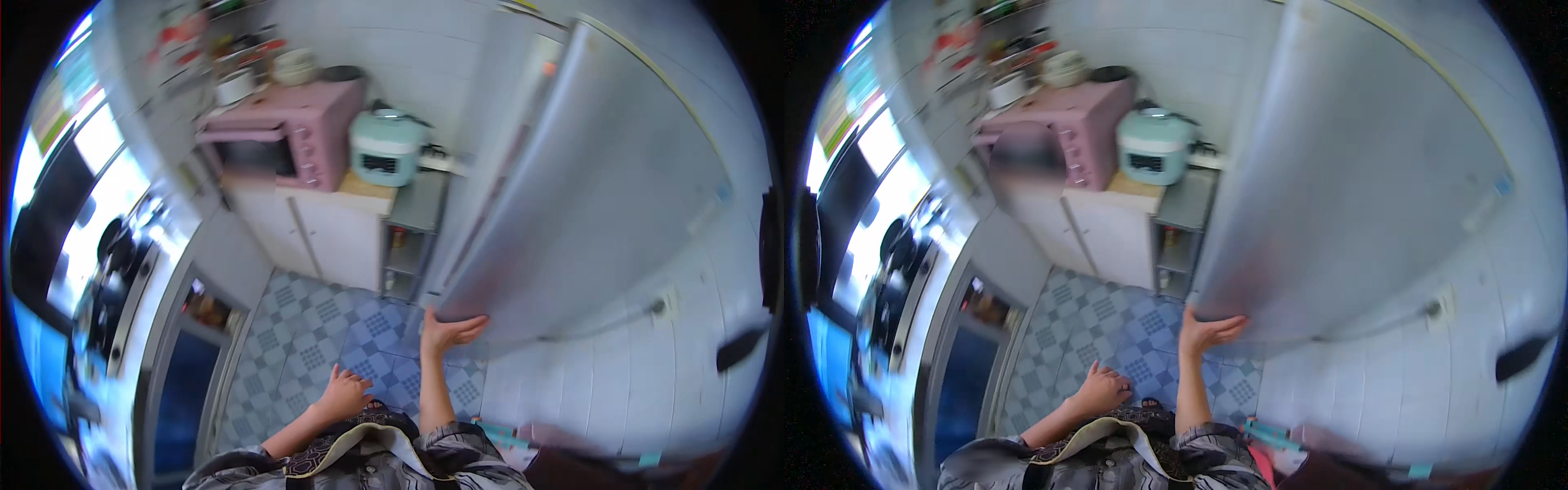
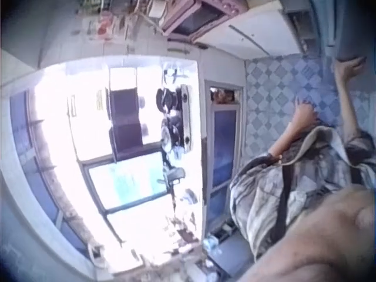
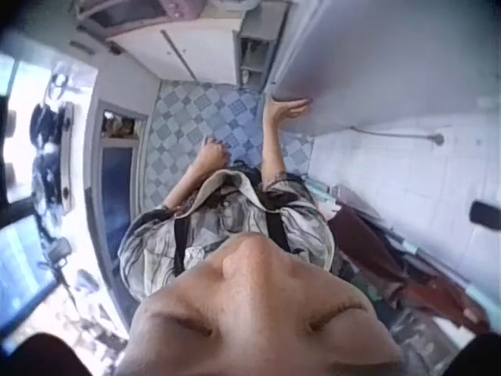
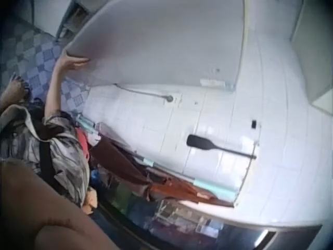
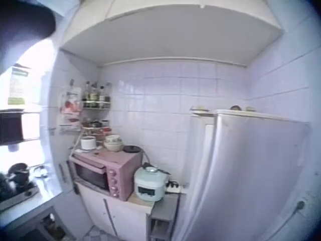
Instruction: Sorting purple leafy vegetables into bags and storing them in the refrigerator.
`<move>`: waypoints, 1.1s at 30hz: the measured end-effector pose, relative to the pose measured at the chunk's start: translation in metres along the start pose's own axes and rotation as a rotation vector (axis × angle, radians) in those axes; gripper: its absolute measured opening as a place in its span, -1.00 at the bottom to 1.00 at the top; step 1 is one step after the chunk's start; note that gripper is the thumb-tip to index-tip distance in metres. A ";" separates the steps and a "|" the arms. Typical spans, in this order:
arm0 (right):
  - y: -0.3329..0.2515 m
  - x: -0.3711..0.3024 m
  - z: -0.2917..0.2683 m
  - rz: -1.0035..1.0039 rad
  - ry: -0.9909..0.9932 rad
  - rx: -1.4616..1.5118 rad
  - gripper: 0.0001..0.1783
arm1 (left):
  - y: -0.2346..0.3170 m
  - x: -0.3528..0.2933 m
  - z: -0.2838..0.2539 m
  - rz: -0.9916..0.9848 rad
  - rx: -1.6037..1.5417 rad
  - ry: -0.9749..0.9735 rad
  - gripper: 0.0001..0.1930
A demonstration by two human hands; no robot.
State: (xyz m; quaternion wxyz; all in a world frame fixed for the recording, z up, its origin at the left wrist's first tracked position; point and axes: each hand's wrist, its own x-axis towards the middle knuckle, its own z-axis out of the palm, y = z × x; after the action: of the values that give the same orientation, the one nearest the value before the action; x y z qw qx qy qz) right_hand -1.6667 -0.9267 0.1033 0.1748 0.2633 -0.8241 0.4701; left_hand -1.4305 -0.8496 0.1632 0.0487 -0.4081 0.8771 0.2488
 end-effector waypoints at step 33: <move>-0.214 -0.590 -0.169 -1.630 -2.031 0.275 -0.48 | -0.058 -0.618 0.191 -1.498 -0.260 0.790 -0.74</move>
State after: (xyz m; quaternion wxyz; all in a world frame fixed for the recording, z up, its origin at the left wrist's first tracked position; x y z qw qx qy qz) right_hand -1.0596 -0.7106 0.0173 -0.3161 0.9336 -0.1380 -0.0971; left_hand -1.0009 -0.3625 0.1522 -0.1560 -0.9390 0.2932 0.0891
